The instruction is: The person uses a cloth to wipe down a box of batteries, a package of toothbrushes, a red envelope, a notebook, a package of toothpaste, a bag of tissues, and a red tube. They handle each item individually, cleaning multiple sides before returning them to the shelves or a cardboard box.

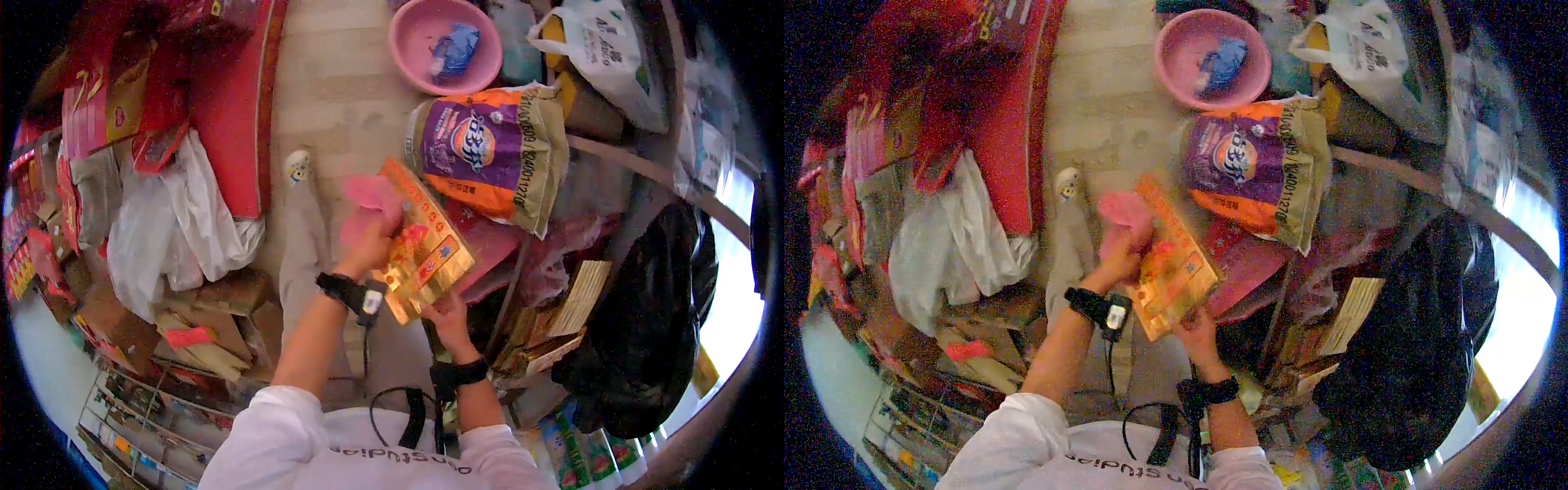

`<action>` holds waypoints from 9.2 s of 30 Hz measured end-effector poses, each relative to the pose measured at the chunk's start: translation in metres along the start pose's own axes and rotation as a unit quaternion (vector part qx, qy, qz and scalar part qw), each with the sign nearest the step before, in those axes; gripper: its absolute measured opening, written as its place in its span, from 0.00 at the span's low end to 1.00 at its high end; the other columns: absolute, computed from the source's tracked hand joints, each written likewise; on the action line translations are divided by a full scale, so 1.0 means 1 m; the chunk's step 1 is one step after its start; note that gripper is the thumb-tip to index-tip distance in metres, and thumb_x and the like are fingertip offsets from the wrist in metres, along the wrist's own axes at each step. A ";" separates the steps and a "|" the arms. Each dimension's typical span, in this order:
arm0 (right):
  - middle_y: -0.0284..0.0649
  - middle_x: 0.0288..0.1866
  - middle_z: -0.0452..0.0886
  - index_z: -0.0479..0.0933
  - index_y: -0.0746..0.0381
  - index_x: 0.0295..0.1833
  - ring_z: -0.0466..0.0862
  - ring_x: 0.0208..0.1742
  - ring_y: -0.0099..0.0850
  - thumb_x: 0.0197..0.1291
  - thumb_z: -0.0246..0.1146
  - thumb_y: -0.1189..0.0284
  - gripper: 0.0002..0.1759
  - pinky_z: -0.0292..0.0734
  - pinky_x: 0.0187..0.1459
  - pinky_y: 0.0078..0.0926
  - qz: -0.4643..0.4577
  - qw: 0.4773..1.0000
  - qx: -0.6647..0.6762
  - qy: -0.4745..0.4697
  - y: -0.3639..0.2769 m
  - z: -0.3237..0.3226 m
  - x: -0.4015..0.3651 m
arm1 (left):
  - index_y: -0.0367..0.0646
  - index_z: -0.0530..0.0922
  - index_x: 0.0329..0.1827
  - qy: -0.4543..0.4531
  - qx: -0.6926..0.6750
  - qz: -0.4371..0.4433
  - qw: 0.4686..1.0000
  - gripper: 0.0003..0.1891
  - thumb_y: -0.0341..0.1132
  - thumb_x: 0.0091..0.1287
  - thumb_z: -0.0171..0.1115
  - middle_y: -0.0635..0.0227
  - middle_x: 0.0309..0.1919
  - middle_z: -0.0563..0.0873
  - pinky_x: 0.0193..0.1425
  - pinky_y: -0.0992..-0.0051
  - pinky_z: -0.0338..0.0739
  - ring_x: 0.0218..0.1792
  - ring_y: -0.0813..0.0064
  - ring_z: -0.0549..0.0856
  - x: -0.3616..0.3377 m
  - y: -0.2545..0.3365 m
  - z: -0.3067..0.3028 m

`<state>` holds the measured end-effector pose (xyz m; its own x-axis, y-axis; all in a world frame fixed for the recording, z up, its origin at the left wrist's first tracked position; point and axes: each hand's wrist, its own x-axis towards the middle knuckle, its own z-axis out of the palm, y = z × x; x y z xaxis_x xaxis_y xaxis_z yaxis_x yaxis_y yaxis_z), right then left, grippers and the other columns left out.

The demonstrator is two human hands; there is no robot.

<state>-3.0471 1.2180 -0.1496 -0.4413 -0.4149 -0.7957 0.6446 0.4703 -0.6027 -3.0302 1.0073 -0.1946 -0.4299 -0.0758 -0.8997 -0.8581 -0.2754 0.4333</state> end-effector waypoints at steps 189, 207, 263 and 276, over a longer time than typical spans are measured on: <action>0.41 0.45 0.71 0.64 0.62 0.53 0.72 0.42 0.35 0.54 0.53 0.68 0.21 0.69 0.42 0.28 -0.234 0.693 0.581 0.357 0.145 -0.379 -0.177 | 0.38 0.71 0.27 0.026 -0.650 -0.023 0.759 0.03 0.24 0.48 0.50 0.65 0.28 0.76 0.44 0.68 0.72 0.34 0.69 0.76 0.016 -0.042 -0.032; 0.49 0.53 0.65 0.59 0.70 0.55 0.67 0.52 0.42 0.58 0.46 0.69 0.22 0.62 0.52 0.35 -0.078 0.816 -0.275 0.503 -0.005 -0.239 0.007 | 0.39 0.71 0.23 0.084 -0.577 0.032 0.812 0.01 0.25 0.47 0.52 0.67 0.25 0.76 0.42 0.71 0.71 0.32 0.72 0.76 0.037 -0.053 -0.004; 0.44 0.62 0.55 0.50 0.57 0.62 0.60 0.58 0.44 0.56 0.45 0.57 0.29 0.70 0.35 0.43 0.041 0.831 0.353 0.428 0.003 -0.318 0.064 | 0.39 0.70 0.35 0.003 -0.615 -0.029 0.788 0.11 0.22 0.46 0.49 0.65 0.34 0.76 0.47 0.68 0.70 0.41 0.69 0.75 0.066 -0.057 0.008; 0.37 0.30 0.75 0.69 0.65 0.38 0.76 0.29 0.22 0.46 0.58 0.76 0.11 0.73 0.23 0.11 -0.215 0.570 0.709 0.356 -0.015 -0.198 0.018 | 0.38 0.70 0.34 -0.007 -0.626 -0.048 0.778 0.10 0.21 0.46 0.50 0.64 0.34 0.76 0.44 0.69 0.72 0.38 0.69 0.76 0.064 -0.052 0.006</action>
<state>-3.1881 1.3573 -0.1669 -0.5653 0.4043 -0.7190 0.0144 -0.8667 -0.4987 -3.0146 1.0225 -0.2740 -0.3909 0.0102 -0.9204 0.0561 -0.9978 -0.0348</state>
